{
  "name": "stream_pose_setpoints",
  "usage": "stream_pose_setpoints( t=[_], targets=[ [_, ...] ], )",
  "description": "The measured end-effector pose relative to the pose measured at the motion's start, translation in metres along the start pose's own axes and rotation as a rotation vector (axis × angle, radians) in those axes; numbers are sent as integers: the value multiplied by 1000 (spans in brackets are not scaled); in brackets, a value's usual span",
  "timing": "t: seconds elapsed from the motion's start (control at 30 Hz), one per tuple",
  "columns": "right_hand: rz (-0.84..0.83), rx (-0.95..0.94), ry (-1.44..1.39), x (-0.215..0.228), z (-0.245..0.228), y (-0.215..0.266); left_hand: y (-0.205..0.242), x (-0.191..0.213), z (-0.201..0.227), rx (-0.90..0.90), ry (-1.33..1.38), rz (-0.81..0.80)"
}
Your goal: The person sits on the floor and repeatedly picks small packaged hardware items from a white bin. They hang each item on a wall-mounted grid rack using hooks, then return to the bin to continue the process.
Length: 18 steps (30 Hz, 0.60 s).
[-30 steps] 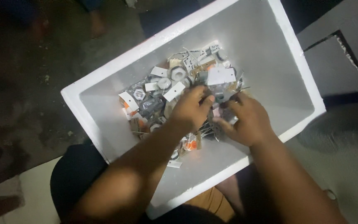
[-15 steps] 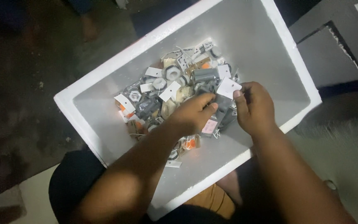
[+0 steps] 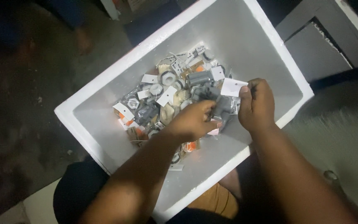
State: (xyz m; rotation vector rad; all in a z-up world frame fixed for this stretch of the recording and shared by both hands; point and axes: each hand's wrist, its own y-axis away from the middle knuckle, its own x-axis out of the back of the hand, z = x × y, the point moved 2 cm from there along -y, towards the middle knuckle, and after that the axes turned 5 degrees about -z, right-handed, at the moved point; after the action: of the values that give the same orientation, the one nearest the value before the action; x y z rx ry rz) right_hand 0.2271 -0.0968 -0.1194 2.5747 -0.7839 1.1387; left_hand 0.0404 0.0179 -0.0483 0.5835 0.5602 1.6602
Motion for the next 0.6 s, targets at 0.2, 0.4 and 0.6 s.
stream_pose_setpoints(
  t=[0.2, 0.4, 0.6],
  targets=[
    [39, 17, 28, -2, -1, 5, -2, 0, 1, -144, 109, 11],
    [27, 72, -14, -4, -8, 8, 14, 3, 22, -40, 20, 34],
    [47, 106, 56, -6, -7, 13, 10, -1, 15, -85, -38, 58]
  ],
)
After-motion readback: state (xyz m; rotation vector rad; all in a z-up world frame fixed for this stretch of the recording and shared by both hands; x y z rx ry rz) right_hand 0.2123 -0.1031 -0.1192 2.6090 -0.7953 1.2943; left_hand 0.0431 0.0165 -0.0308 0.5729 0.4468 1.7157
